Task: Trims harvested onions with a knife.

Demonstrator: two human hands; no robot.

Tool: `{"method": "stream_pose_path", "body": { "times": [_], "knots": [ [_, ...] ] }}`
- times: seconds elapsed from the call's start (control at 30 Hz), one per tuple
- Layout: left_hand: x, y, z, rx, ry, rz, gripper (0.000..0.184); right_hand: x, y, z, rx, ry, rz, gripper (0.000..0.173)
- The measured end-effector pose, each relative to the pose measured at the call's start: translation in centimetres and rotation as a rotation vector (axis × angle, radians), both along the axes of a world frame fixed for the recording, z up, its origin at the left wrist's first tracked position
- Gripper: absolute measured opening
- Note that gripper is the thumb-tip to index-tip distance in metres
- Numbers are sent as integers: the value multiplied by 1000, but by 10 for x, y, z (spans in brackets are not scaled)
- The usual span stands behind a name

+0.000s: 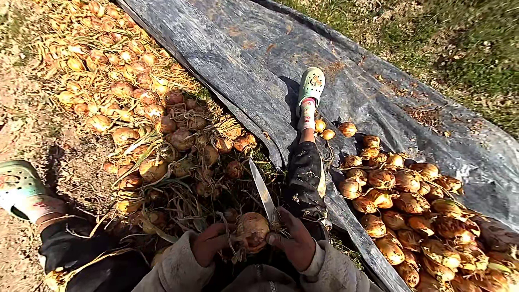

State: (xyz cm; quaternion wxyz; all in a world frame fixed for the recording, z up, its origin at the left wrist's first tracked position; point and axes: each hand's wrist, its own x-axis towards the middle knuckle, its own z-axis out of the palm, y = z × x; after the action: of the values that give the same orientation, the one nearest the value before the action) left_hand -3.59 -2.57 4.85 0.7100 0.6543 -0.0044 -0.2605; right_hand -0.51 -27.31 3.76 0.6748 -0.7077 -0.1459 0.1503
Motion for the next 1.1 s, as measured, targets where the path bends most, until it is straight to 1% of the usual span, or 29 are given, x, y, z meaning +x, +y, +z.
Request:
{"method": "stream_pose_path", "body": {
  "times": [0.07, 0.17, 0.23, 0.27, 0.33, 0.37, 0.4, 0.47, 0.53, 0.6, 0.63, 0.7, 0.73, 0.77, 0.8, 0.83, 0.9, 0.97, 1.0, 1.03, 1.07, 1.1],
  "knots": [
    [1, 0, -4, -19, -54, -41, 17, -3, 1, -3, 74, 88, 4, 55],
    [3, -7, -5, 76, -72, -47, 41, -7, 3, -6, 155, 218, -10, 44],
    [4, -9, -13, 170, -162, -19, 52, -7, 3, -7, 153, 285, -28, 40],
    [3, -11, -13, 287, -244, 22, 54, -7, 3, -8, 147, 307, -39, 39],
    [1, -18, -6, 642, -419, 78, 56, -8, 4, -9, 126, 344, -23, 40],
    [1, -21, -2, 767, -470, 95, 54, -9, 6, -6, 98, 384, -27, 37],
    [1, -25, -1, 845, -520, 145, 52, -7, 8, -4, 86, 431, -40, 36],
    [4, -28, -1, 908, -624, 316, 44, -2, 7, -2, 101, 507, -103, 39],
    [11, -28, -4, 945, -747, 460, 40, 5, 4, -8, 140, 550, -162, 40],
    [19, -31, -11, 1008, -887, 520, 40, 11, 1, -17, 111, 609, -140, 58],
    [21, -35, -16, 1045, -929, 502, 38, 13, 2, -22, 99, 639, -109, 63],
    [21, -49, -28, 1129, -943, 371, 30, 12, 5, -34, 134, 700, -49, 65],
    [17, -56, -34, 1158, -915, 269, 33, 10, 7, -40, 182, 742, -35, 62],
    [10, -63, -38, 1158, -863, 146, 38, 8, 9, -48, 257, 791, -47, 53],
    [2, -70, -40, 1134, -802, 19, 40, 4, 10, -56, 324, 847, -84, 37],
    [-6, -75, -41, 1112, -752, -85, 39, 2, 12, -60, 312, 918, -125, 23],
    [-12, -83, -35, 1074, -557, -284, 38, 0, 17, -59, 211, 1071, -237, 37],
    [3, -88, -22, 1059, -350, -495, 42, 1, 16, -59, 211, 1101, -301, 43],
    [15, -90, -15, 1044, -282, -578, 46, 3, 12, -58, 224, 1071, -316, 45],
    [28, -93, -11, 1034, -274, -624, 48, 7, 7, -56, 227, 1006, -337, 46],
    [41, -96, -9, 1020, -331, -636, 46, 13, 1, -51, 209, 912, -366, 45],
    [52, -99, -8, 1010, -450, -613, 43, 18, -6, -45, 192, 789, -395, 42]
  ]
}}
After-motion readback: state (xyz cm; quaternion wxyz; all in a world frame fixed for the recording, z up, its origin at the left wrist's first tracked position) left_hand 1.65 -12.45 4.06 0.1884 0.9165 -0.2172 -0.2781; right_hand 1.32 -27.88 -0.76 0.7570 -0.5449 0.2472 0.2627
